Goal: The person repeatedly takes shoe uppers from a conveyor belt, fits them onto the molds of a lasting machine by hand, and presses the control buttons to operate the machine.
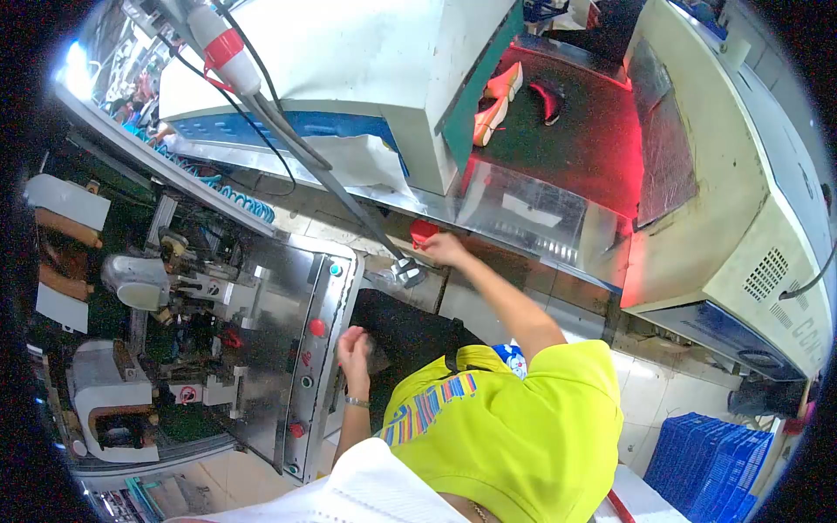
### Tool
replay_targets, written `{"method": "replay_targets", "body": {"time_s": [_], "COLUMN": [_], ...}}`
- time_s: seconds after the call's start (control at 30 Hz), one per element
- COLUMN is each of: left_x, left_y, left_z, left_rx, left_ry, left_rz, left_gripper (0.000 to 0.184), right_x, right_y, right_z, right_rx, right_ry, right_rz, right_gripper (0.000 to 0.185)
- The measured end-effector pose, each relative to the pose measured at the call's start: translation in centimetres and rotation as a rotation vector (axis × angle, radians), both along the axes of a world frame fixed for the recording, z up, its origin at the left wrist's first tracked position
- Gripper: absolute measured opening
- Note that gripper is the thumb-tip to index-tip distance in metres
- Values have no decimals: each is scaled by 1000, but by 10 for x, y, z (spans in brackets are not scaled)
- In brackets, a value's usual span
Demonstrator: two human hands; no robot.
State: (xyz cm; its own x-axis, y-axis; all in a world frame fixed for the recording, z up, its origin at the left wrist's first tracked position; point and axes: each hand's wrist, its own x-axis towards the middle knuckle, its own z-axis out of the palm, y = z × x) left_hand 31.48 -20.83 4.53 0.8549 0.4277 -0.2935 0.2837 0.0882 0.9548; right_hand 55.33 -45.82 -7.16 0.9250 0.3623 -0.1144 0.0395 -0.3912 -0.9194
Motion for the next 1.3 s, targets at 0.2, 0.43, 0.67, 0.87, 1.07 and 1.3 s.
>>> {"method": "replay_targets", "body": {"time_s": [0.2,0.43,0.67,0.87,1.07,1.3], "left_x": [-2,-72,-149,-162,-159,-147], "left_y": [31,67,80,144,151,137], "left_z": [28,2,-14,-24,-32,-18], "left_rx": [1024,1290,1453,1534,1490,1433], "left_ry": [-248,-50,27,189,346,343], "left_rz": [105,357,507,853,841,892], "left_gripper": [29,31,25,26,31,28], "right_x": [-31,-19,-33,-29,-26,-24], "right_y": [122,211,213,211,211,218], "right_z": [46,64,60,65,67,52], "right_rx": [115,49,65,34,46,282], "right_ry": [-224,-449,-516,-495,-410,-432], "right_rz": [96,-292,-379,-382,-370,-350], "right_gripper": [27,28,29,28,28,30]}}
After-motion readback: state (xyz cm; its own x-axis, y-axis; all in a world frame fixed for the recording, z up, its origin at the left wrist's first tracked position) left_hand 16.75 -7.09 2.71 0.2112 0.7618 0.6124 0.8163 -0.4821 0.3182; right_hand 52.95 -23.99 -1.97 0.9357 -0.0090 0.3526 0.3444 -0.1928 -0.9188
